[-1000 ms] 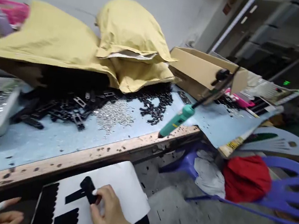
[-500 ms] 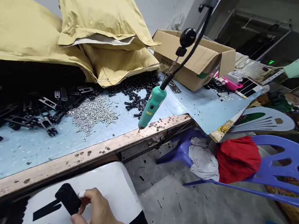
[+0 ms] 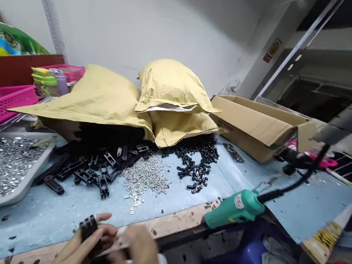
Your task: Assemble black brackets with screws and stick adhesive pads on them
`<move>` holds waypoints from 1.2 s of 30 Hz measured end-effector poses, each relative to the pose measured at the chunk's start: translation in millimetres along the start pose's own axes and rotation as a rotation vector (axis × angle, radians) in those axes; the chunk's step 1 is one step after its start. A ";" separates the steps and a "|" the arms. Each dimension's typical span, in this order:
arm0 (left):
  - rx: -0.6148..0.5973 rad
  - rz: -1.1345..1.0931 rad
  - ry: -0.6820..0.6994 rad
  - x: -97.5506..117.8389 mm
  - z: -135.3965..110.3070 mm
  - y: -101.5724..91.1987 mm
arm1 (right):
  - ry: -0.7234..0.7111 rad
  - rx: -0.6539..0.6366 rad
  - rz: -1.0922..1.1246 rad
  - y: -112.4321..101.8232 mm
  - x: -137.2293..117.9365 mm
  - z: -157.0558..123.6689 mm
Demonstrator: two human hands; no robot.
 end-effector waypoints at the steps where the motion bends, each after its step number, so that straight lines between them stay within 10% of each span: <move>1: -0.004 0.011 0.009 1.8 10.8 -1.9 | 0.110 0.089 -0.164 -24.8 24.3 15.1; 6: -0.124 0.249 0.043 4.7 40.6 -6.0 | 0.469 0.177 -0.530 -104.1 137.9 74.5; 12: -0.073 0.579 0.286 29.9 42.8 -13.0 | 0.532 0.050 -0.494 -90.2 188.4 98.0; 18: -0.027 0.490 0.244 16.4 44.4 -45.9 | 0.469 0.104 -0.308 -84.2 148.3 97.6; 24: 0.007 0.996 0.339 19.8 9.5 -86.5 | 0.465 -0.021 0.303 -19.8 65.0 56.4; 31: -0.043 1.375 0.550 26.5 11.9 -62.2 | 0.517 -0.112 0.615 34.6 37.4 34.5; 36: 0.017 1.061 0.252 28.4 17.8 -74.5 | 0.569 -0.065 0.760 37.8 19.3 43.1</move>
Point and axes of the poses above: each hand's wrist, its own z-axis towards the middle knuckle, its own y-axis out of the palm, x = y × z, the point moved 6 cm from there along z, towards the middle knuckle, and after that the axes turned 13 degrees about z, right-handed, at the moved point
